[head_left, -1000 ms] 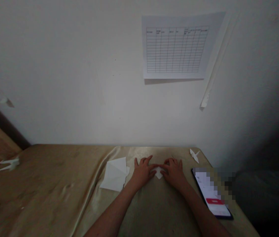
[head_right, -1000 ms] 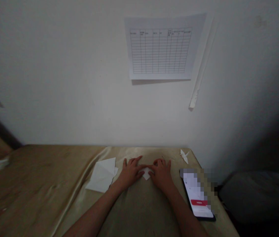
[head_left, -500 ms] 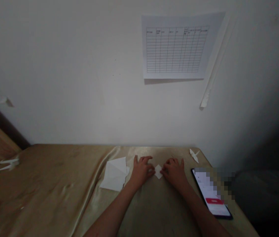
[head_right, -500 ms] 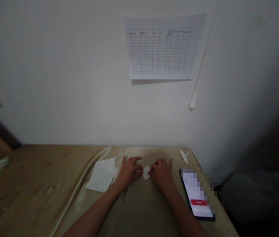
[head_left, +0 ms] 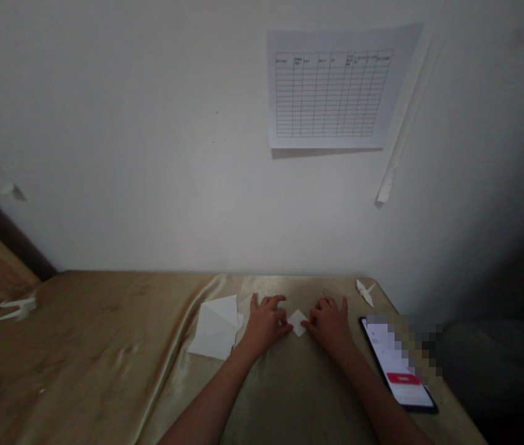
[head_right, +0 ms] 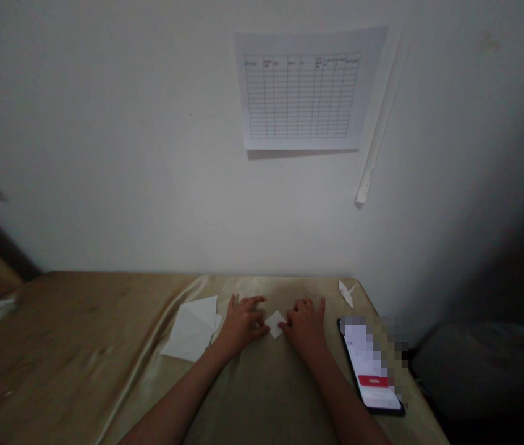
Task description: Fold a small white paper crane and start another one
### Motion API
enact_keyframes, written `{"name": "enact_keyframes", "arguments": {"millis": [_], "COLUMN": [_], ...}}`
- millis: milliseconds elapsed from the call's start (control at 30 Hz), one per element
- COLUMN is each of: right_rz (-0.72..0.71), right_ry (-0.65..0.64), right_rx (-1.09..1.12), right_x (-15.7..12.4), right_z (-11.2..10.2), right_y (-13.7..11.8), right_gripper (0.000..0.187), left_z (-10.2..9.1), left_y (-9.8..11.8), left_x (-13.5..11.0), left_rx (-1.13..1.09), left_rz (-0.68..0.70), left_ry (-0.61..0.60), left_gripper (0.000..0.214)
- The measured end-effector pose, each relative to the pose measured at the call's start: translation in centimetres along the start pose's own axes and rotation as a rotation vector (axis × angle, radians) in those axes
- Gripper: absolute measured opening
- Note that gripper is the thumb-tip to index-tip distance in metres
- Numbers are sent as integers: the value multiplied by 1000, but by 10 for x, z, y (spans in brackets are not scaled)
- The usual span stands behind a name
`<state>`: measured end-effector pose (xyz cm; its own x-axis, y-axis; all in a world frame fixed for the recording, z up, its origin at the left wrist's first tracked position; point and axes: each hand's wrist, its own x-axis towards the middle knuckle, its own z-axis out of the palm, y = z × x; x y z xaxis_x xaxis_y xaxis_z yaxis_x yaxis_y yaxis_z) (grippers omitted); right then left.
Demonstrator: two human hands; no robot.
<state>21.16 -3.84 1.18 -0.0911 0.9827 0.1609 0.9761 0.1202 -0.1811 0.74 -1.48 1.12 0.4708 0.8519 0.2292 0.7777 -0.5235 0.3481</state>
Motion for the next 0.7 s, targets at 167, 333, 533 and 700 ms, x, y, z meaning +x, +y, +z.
{"name": "enact_keyframes", "arguments": {"millis": [167,333,533,700], "right_rz": [3,4,17,29], "right_ry": [9,29,36,35], "right_rx": [19,25,39,97], "right_x": [0,-1,0,1], "right_z": [3,5,8,13], "right_y": [3,3,2,5], "right_gripper": [26,28,25,23], "left_z": [6,14,15,11], "left_y": [3,5,10,14], "left_x": [-3,-5,-4,-5], "left_rx": [3,-10,-15,11], "left_rz": [10,28,27,-8], "left_ry": [25,52,27,48], "left_gripper": [18,23,35,29]}}
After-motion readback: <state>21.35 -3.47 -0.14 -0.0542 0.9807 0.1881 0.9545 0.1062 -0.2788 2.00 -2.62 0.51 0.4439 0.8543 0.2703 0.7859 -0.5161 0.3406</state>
